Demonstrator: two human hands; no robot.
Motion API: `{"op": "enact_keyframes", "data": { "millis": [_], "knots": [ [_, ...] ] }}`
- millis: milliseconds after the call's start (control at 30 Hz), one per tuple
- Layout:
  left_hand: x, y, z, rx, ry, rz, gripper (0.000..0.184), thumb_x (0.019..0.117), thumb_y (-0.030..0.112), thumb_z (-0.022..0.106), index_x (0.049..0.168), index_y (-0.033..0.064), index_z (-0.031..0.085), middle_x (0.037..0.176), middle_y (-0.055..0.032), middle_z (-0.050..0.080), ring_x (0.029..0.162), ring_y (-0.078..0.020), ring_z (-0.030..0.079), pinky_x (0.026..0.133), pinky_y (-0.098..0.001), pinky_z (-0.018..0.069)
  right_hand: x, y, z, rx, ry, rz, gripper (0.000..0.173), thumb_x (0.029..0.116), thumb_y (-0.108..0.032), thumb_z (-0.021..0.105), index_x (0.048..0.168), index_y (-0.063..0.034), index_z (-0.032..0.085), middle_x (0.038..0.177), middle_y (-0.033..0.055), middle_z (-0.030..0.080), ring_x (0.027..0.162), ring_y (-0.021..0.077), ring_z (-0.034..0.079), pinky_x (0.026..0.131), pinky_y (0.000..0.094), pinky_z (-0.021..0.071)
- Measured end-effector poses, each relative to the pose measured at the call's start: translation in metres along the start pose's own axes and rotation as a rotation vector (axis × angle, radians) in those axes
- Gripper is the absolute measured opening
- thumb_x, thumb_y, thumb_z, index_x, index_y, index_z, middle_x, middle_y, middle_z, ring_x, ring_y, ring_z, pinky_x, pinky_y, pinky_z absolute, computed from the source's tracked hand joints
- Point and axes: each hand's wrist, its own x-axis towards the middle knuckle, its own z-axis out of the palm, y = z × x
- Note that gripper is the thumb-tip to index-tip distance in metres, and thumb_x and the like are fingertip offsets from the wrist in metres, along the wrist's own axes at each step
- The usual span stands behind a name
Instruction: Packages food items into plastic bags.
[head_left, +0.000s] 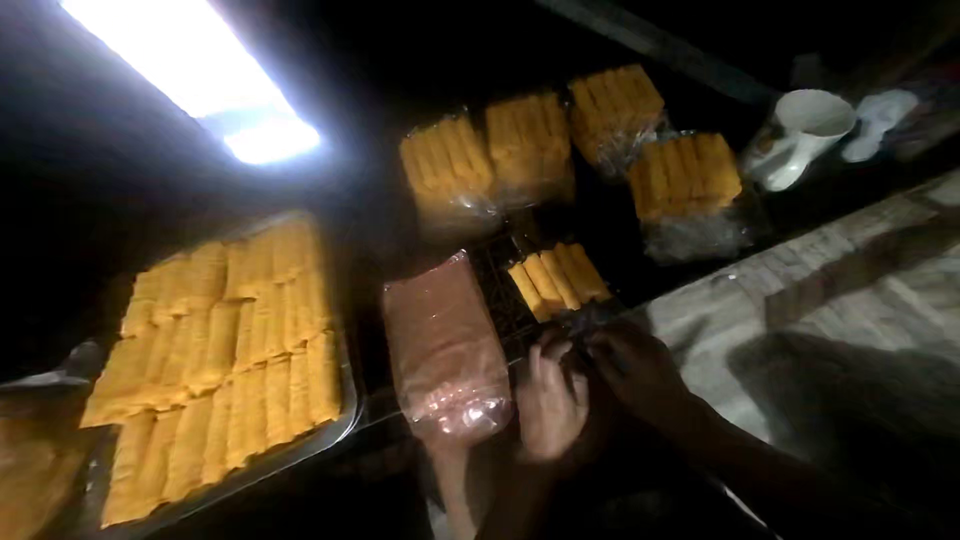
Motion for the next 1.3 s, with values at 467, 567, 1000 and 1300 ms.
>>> {"op": "enact_keyframes", "data": {
  "millis": [467,567,1000,1300],
  "knots": [
    [0.047,0.033,0.017,0.245,-0.132,0.069,0.062,0.0767,0.040,0.082,0.122,0.0011,0.068,0.121,-0.0224,0.068,0.112,-0.0431,0.065,0.089,-0.0585,0.0518,0.026,0.045,-0.012,-0.169,0.339,0.040,0.030,0.0934,-0.027,0.068,0.103,0.0014,0.073,0.107,0.0255,0.067,0.098,0.0411,0.068,0.085,0.0544,0.0571],
    [0.042,0.033,0.026,0.330,-0.067,0.109,0.044,0.0833,0.025,0.076,0.119,0.0003,0.069,0.114,-0.0208,0.070,0.104,-0.0405,0.067,0.084,-0.0549,0.0532,0.027,0.053,-0.009,-0.171,0.388,-0.035,0.028,0.0915,-0.027,0.072,0.098,0.0005,0.073,0.111,0.0253,0.067,0.101,0.0401,0.067,0.086,0.0528,0.0570],
    [0.054,0.020,0.022,0.370,-0.101,0.084,0.035,0.0892,0.026,0.074,0.108,-0.0035,0.070,0.103,-0.0237,0.070,0.097,-0.0443,0.068,0.079,-0.0578,0.0538,0.023,0.038,-0.006,0.000,0.157,-0.044,0.017,0.0951,-0.010,0.062,0.099,0.0030,0.073,0.096,0.0172,0.074,0.085,0.0288,0.073,0.077,0.0424,0.0614],
    [0.081,0.007,0.038,0.354,-0.091,0.065,0.035,0.0921,0.025,0.073,0.108,-0.0054,0.070,0.106,-0.0265,0.068,0.101,-0.0467,0.066,0.083,-0.0601,0.0534,0.016,0.035,-0.008,-0.041,0.136,-0.067,0.017,0.0938,-0.007,0.062,0.098,0.0053,0.073,0.095,0.0192,0.074,0.086,0.0315,0.074,0.078,0.0437,0.0615]
  ]
}}
